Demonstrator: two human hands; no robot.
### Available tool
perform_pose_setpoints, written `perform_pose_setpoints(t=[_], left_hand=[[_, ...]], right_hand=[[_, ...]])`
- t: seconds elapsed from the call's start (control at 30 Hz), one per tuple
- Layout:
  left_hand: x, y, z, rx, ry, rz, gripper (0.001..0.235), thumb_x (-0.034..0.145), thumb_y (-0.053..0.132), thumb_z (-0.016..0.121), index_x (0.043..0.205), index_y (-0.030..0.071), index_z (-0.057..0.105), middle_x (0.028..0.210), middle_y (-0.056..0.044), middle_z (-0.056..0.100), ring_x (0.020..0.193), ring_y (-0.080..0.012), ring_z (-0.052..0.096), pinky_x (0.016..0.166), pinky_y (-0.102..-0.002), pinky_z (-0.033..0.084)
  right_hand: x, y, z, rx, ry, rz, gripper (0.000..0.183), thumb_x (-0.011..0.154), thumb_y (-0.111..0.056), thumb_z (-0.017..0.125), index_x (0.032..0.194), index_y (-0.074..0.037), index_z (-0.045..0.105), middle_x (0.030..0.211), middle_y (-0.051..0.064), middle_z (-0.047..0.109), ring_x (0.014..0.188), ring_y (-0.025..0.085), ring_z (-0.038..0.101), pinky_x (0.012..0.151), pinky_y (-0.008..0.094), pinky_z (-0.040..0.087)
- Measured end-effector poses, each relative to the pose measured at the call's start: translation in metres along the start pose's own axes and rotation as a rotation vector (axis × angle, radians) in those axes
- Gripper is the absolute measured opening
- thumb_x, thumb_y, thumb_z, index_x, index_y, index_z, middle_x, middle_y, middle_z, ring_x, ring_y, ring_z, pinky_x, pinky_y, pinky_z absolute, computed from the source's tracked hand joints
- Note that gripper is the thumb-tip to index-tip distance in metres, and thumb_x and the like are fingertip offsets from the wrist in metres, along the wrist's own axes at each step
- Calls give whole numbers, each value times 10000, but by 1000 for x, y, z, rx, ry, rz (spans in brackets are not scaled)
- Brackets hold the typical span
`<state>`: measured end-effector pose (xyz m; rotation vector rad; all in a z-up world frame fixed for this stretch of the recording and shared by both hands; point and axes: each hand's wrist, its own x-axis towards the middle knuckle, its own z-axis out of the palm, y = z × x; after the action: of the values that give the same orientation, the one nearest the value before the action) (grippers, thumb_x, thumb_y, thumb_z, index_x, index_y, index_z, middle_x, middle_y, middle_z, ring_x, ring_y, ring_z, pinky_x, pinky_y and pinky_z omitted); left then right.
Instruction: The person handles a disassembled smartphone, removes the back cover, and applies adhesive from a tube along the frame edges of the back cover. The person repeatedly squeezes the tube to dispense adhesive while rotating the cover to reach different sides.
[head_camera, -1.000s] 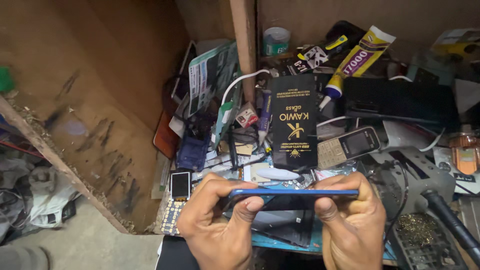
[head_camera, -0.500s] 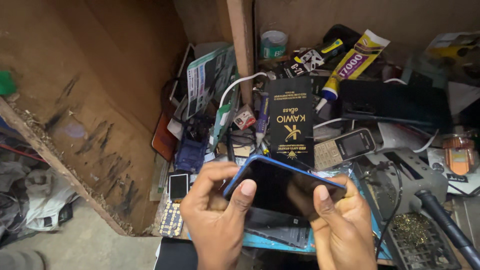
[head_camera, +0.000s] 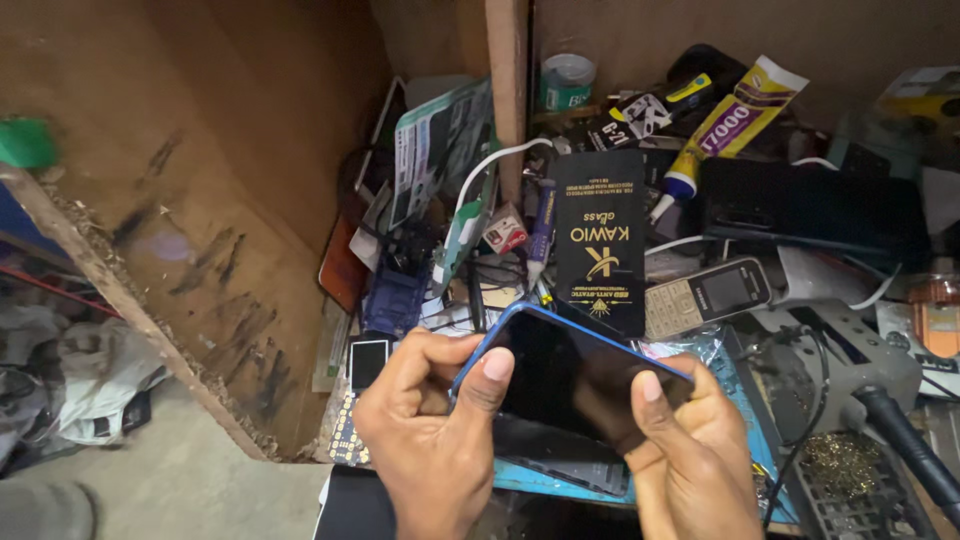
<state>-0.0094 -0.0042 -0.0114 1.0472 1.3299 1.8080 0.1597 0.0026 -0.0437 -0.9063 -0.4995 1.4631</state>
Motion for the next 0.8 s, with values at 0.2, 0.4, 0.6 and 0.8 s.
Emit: perform_pose_setpoints(t=[0.2,0.4,0.6,0.8], left_hand=[[-2,-7,1,-131,-13,-44,183,978,107,734,1055,-58,754,789,-31,628,646,-33,462,578,-170,332],[-3,-4,12,-252,-72,13,292,967,129,648,1198,-48,623,1095,-113,677,1016,-135,624,931,-255,479],[-1,0,14,-304,-71,89,209,1026,99,645,1142,-70,600,1131,-201,691,1103,-227,656,1055,-353,493],[0,-1,14,-453,-44,-1,187,1007,139,622,1037,-32,552,1086,-213,692,1034,-235,674,990,-396,556]], right_hand=[[-4,-16,-6,18,-93,-191,245,1010,-77,566,1217,33,497,1141,248,657,1112,348,692,1028,562,569],[-6,-10,-3,-37,-113,-388,257,1032,-151,595,1127,82,542,1176,231,658,1177,301,678,1126,495,505],[-7,-2,-6,-185,-96,-524,289,1056,-151,619,1139,123,583,1169,246,649,1152,305,654,1154,492,470],[-11,-8,0,-156,-145,-456,328,1081,-193,541,1145,128,565,1154,277,653,1185,343,670,1181,501,480]])
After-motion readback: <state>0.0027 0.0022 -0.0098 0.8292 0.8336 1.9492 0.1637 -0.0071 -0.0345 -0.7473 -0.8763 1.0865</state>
